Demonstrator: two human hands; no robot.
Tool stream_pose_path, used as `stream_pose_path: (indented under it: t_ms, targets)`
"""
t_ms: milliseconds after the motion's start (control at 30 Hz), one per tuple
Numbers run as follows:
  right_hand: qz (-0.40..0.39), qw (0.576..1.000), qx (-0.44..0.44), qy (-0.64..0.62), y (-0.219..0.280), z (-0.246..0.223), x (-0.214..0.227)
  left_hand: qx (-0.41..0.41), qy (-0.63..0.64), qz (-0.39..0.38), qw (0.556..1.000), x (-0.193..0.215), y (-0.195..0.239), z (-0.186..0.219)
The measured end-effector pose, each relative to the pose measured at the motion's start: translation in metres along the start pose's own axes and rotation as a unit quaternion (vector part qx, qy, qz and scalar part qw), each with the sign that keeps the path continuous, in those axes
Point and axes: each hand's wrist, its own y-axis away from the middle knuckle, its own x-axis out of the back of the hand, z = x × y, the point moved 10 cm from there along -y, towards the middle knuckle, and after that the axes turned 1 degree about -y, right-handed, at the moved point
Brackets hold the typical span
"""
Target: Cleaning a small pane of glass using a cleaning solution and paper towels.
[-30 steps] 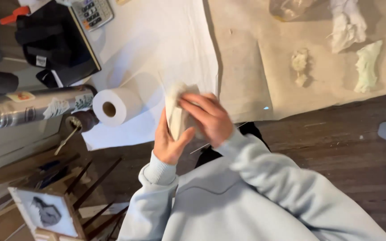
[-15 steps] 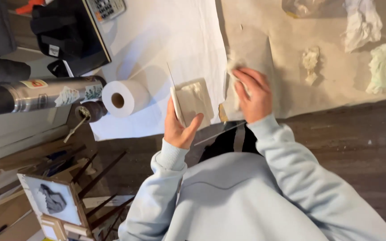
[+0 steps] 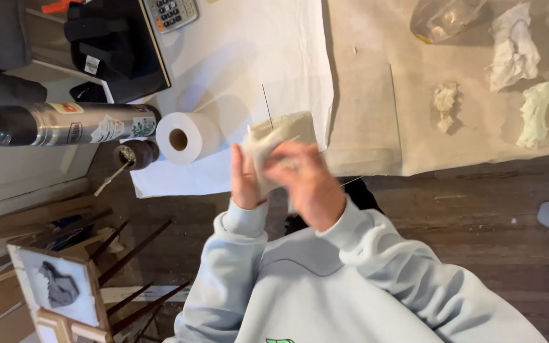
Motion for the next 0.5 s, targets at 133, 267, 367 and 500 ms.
stream_pose_path:
  t_ms: [133,267,367,500]
  targets:
    - [0.048,0.998,0.002,-0.046,0.012,0.047,0.027,0.102,0.041,0.010,0.994,0.017,-0.008,-0.013]
    - [0.139,0.989,-0.038,0.045,0.024,0.153,0.072,0.071,0.027,0.102,0.992,0.067,-0.021,-0.055]
    - [0.175,0.982,-0.037,0.059,0.023,0.205,0.060,0.054,0.082,0.138,0.986,0.092,-0.026,-0.079]
    - [0.205,0.964,-0.083,-0.151,0.008,0.100,0.017,0.085,0.094,0.134,0.983,0.074,-0.015,-0.059]
